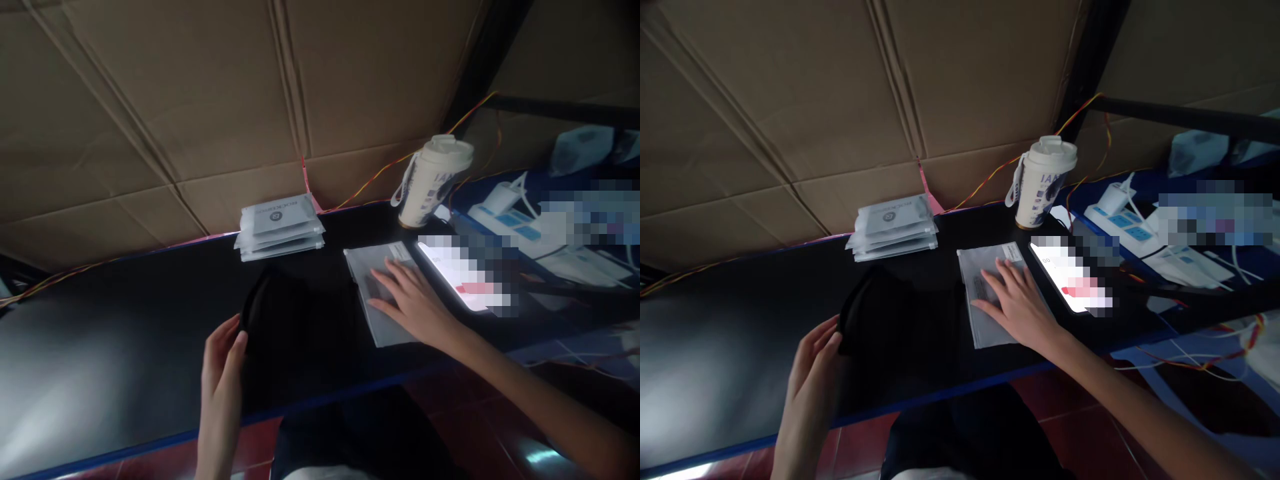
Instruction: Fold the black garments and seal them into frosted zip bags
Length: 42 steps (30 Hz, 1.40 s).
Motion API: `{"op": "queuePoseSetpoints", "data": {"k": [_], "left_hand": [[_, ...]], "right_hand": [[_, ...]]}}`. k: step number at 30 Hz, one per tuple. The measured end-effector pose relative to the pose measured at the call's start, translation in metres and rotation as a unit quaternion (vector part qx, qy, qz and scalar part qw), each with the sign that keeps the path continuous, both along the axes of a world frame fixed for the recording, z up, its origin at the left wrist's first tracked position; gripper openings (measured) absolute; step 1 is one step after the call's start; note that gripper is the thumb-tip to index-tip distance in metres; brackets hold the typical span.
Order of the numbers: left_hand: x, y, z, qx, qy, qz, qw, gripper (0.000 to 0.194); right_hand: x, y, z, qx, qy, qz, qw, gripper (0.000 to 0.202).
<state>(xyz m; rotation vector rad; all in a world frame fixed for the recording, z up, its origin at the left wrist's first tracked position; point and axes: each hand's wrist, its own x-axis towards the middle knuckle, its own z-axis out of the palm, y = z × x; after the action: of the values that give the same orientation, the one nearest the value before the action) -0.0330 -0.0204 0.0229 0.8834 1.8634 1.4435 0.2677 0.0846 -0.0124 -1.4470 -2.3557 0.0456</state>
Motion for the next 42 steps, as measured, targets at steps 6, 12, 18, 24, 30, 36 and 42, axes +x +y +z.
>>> {"op": "queuePoseSetpoints", "data": {"k": [6, 12, 18, 24, 30, 36, 42], "left_hand": [[0.005, -0.03, 0.012, 0.065, 0.398, -0.037, 0.914, 0.027], [0.037, 0.006, 0.006, 0.077, 0.53, -0.255, 0.805, 0.023], [-0.009, 0.023, 0.033, 0.003, 0.43, -0.178, 0.885, 0.022], [-0.129, -0.004, 0.044, -0.215, 0.464, 0.043, 0.858, 0.025], [-0.158, 0.007, 0.015, -0.141, 0.541, -0.057, 0.827, 0.045], [-0.156, 0.053, 0.002, -0.038, 0.581, -0.218, 0.784, 0.047], [-0.15, 0.077, 0.008, -0.013, 0.582, -0.225, 0.781, 0.035]], "right_hand": [[-0.02, -0.02, 0.025, 0.084, 0.087, 0.075, 0.99, 0.03], [-0.057, -0.053, 0.033, 0.068, 0.125, 0.22, 0.965, 0.017], [-0.052, -0.045, 0.025, 0.04, 0.074, 0.227, 0.97, 0.017], [-0.039, -0.029, 0.038, 0.022, 0.042, 0.23, 0.972, 0.019], [-0.043, 0.001, 0.047, 0.067, 0.007, 0.173, 0.983, 0.019], [-0.046, 0.031, 0.042, 0.056, -0.065, 0.128, 0.988, 0.014], [-0.058, 0.054, 0.044, 0.059, -0.065, 0.107, 0.99, 0.018]]}}
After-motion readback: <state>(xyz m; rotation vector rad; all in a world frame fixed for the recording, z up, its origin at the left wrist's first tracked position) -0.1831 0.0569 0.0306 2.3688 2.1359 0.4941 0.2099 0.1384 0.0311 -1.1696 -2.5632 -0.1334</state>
